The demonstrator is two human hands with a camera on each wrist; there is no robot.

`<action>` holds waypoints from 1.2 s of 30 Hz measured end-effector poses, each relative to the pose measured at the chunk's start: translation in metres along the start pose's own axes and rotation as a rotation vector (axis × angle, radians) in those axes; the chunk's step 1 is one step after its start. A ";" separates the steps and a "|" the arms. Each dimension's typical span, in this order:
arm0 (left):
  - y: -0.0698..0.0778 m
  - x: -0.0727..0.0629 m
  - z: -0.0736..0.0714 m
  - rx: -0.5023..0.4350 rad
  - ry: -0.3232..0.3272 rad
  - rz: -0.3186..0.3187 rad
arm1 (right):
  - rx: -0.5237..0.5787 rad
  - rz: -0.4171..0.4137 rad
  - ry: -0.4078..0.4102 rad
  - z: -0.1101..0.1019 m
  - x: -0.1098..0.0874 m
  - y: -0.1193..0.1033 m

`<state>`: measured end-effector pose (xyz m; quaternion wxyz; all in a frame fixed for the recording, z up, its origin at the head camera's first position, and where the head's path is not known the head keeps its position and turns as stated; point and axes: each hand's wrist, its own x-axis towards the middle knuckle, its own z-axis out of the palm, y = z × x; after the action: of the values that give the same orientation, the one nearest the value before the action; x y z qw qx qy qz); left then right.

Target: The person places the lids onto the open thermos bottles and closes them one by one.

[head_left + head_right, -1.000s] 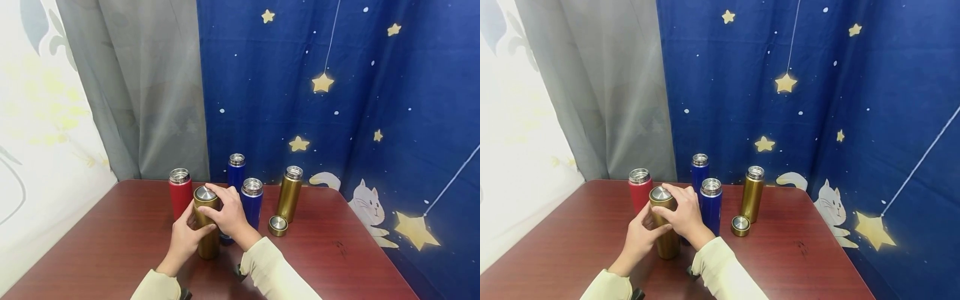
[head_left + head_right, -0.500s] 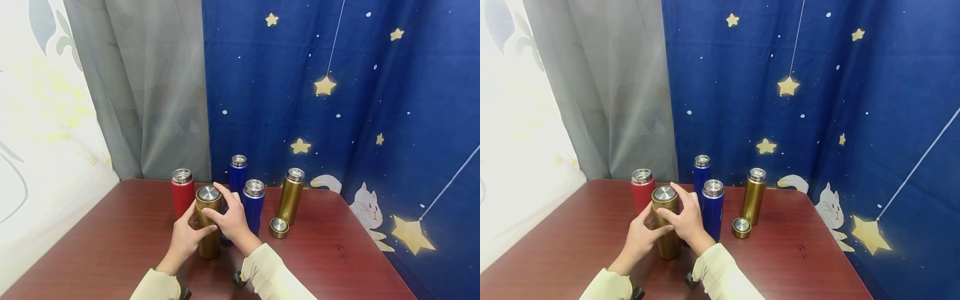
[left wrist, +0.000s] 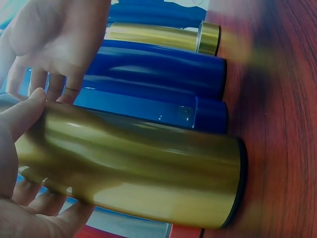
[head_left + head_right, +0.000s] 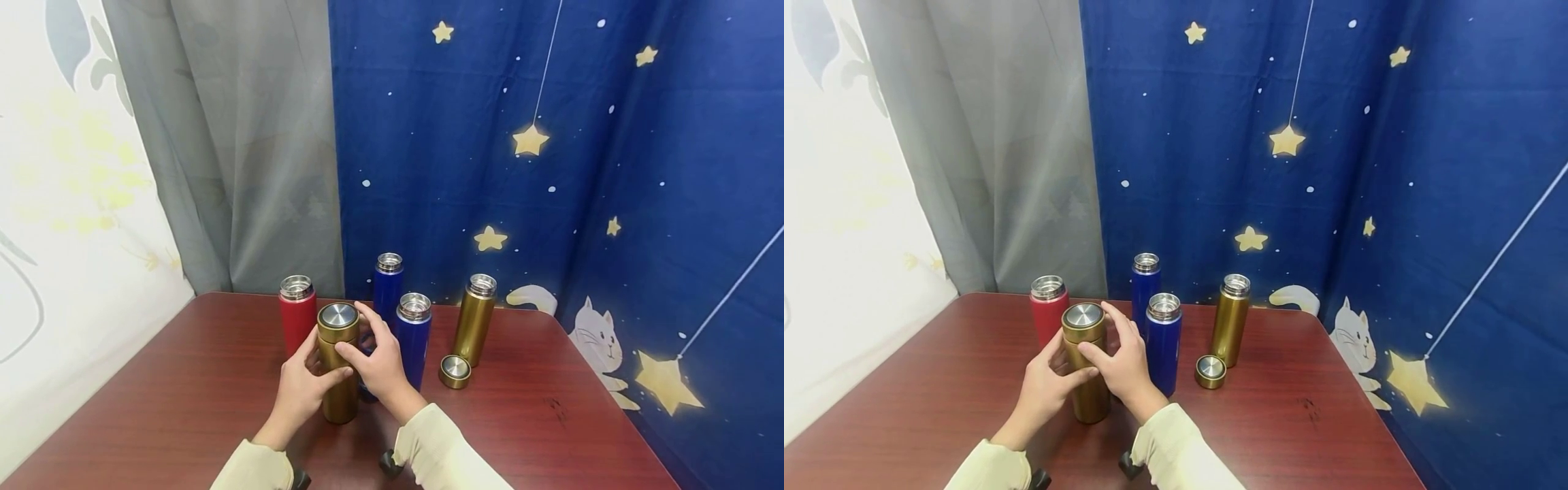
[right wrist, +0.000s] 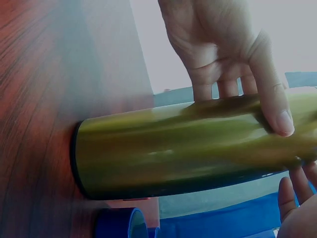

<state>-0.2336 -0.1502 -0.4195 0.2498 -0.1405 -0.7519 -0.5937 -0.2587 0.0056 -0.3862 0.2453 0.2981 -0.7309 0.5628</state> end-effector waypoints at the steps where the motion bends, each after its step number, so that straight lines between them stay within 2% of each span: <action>1: -0.002 0.000 0.000 0.000 0.000 0.002 | 0.003 -0.004 0.002 0.000 0.000 0.000; 9: -0.004 -0.001 -0.003 0.006 0.005 0.013 | 0.036 -0.020 -0.010 -0.008 -0.005 -0.027; 12: -0.004 -0.001 -0.004 0.011 0.001 0.008 | 0.044 -0.015 -0.013 -0.008 -0.009 -0.026; 20: -0.007 0.000 -0.006 0.030 0.005 0.006 | 0.040 0.010 -0.035 -0.006 -0.014 -0.021; 29: -0.004 0.001 -0.010 0.047 0.015 -0.002 | 0.078 0.033 -0.112 -0.007 -0.019 -0.014; 32: -0.004 0.002 -0.011 0.046 0.021 -0.002 | 0.084 0.024 -0.123 -0.006 -0.019 -0.007; 36: -0.006 0.002 -0.016 0.053 0.029 -0.002 | 0.083 0.018 -0.136 0.002 -0.021 0.017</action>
<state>-0.2351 -0.1672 -0.4208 0.2639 -0.1244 -0.7639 -0.5756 -0.2563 0.0106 -0.4122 0.1773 0.3390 -0.7247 0.5731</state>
